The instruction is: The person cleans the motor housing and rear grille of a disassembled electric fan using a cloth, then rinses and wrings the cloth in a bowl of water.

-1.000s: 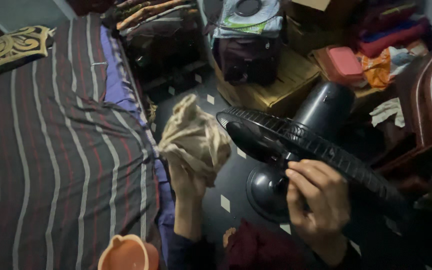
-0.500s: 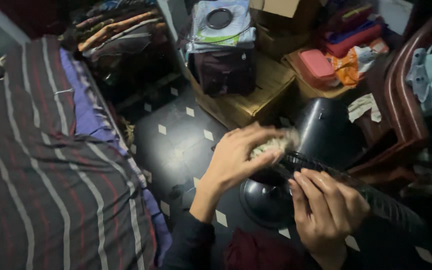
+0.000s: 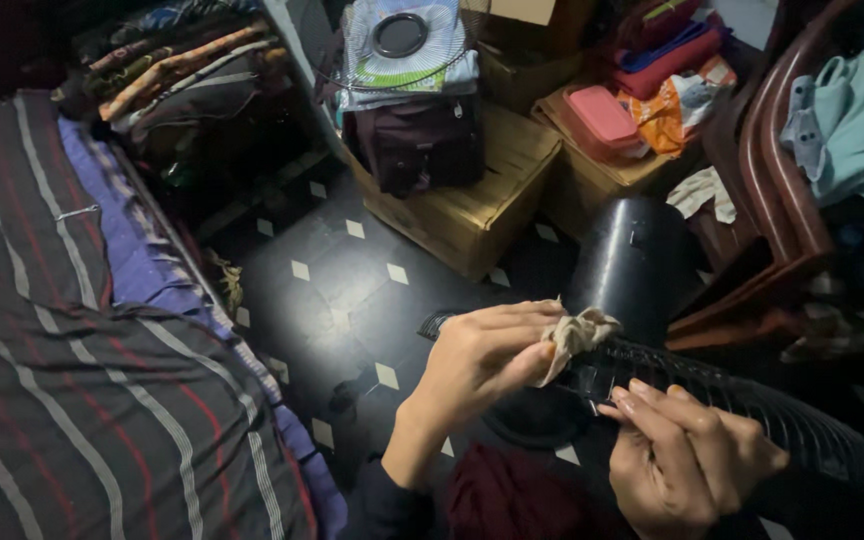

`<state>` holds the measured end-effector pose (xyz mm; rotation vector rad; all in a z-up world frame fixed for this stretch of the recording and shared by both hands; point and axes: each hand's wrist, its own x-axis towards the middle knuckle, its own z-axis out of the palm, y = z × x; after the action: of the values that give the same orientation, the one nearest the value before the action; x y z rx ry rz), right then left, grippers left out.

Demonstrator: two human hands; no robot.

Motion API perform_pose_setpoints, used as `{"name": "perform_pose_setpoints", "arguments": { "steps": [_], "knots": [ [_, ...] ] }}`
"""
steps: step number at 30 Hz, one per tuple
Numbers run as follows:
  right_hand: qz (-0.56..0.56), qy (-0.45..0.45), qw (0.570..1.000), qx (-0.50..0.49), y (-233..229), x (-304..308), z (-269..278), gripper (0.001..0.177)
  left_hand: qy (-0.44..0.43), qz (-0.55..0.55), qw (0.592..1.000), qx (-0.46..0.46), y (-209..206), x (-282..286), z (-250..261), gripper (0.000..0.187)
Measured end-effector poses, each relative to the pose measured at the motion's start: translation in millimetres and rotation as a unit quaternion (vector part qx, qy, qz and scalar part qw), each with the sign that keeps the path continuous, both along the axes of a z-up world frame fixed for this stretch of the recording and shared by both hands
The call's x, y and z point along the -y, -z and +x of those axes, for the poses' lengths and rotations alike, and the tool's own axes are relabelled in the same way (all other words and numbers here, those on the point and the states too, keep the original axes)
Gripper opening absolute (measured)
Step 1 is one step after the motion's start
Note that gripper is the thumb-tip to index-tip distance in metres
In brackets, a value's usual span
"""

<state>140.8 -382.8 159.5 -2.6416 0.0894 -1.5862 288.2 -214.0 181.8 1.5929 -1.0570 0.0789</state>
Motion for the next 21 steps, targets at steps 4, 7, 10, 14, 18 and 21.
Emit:
{"name": "perform_pose_setpoints", "arguments": {
  "steps": [4, 7, 10, 14, 18, 21],
  "knots": [
    [0.004, 0.049, 0.999, -0.021, 1.9, -6.4, -3.5, 0.014, 0.079, -0.037, 0.996, -0.029, 1.7, -6.8, 2.3, 0.022],
    [-0.008, 0.058, 0.998, -0.009, -4.3, -4.3, -2.6, 0.011, 0.13, -0.053, 0.99, -0.027, 3.8, -13.5, 5.3, 0.021],
    [0.006, 0.003, 1.0, -0.029, -9.3, 3.3, -5.4, 0.01, 0.176, -0.071, 0.981, -0.038, 16.3, -20.1, 7.0, 0.019],
    [-0.014, -0.013, 0.999, -0.04, -10.9, 4.4, -9.6, 0.014, 0.257, -0.134, 0.943, -0.166, 46.3, -26.8, 10.8, 0.028],
    [-0.017, -0.034, 0.999, -0.031, -9.5, 11.7, -8.4, 0.01, 0.183, -0.24, 0.913, -0.275, 65.1, -18.1, 30.5, 0.037],
    [-0.023, -0.049, 0.999, 0.0, -4.5, 14.1, -6.8, 0.01, 0.048, -0.189, 0.921, -0.338, 45.9, -9.4, 40.8, 0.035]
  ]
}}
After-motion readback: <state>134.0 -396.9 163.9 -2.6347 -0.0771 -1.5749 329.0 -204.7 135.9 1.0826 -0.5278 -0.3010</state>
